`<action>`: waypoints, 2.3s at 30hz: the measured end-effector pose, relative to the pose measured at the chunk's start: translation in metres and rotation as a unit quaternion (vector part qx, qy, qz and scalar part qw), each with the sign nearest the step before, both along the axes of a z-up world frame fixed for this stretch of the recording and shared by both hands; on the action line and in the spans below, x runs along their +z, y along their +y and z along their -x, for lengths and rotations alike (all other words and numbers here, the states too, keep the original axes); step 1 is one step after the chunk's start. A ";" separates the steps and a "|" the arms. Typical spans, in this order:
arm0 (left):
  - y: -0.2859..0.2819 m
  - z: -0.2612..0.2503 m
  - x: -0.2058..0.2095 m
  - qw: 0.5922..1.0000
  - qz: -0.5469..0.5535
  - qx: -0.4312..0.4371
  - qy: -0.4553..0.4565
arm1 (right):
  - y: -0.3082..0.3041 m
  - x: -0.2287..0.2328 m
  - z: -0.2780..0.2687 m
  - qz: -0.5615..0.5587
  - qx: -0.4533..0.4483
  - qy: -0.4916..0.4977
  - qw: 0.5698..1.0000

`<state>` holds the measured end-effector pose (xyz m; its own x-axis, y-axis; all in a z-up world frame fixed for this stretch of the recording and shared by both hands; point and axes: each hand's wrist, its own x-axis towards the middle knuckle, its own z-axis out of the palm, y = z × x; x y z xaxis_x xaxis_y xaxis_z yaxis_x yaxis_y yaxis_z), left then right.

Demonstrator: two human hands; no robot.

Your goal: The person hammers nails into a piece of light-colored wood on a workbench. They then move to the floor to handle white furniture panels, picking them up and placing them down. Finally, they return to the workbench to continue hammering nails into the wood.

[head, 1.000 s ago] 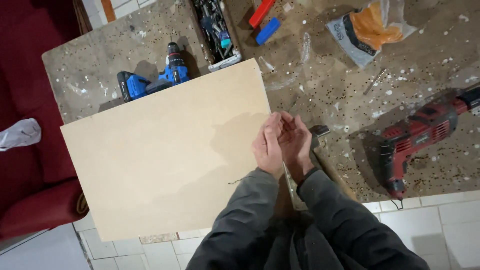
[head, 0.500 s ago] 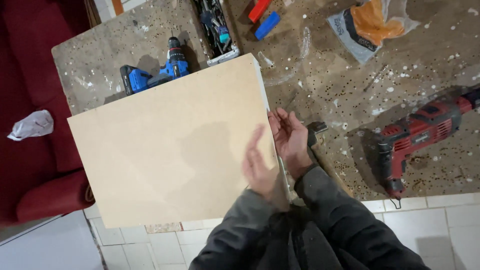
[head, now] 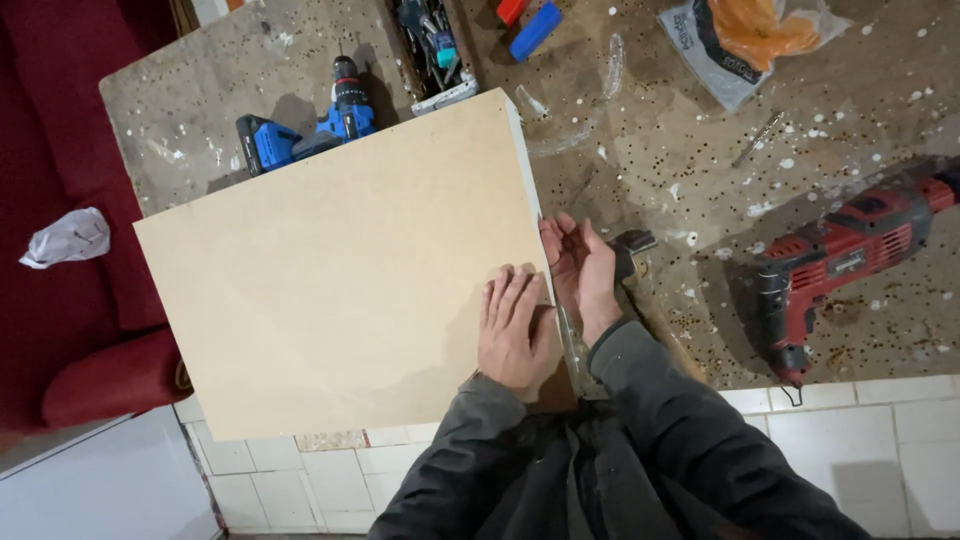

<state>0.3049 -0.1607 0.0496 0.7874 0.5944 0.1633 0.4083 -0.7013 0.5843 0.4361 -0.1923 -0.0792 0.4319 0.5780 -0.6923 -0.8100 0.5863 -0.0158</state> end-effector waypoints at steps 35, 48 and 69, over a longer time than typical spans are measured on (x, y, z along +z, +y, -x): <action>-0.045 0.027 0.016 0.995 0.067 0.069 0.004 | -0.058 0.034 0.031 -0.107 0.021 0.048 0.993; -0.052 0.012 0.030 0.996 0.079 0.045 0.019 | -0.061 0.026 0.034 -0.077 0.037 0.054 0.995; -0.017 -0.053 0.016 0.994 0.050 -0.079 -0.059 | -0.077 0.059 0.021 -0.078 0.069 0.051 0.993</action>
<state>0.3583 -0.1777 0.0655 0.8512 0.4827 0.2058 0.2222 -0.6868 0.6921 0.4154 -0.2695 -0.0206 0.2735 0.7304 -0.6258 -0.8757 0.4583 0.1522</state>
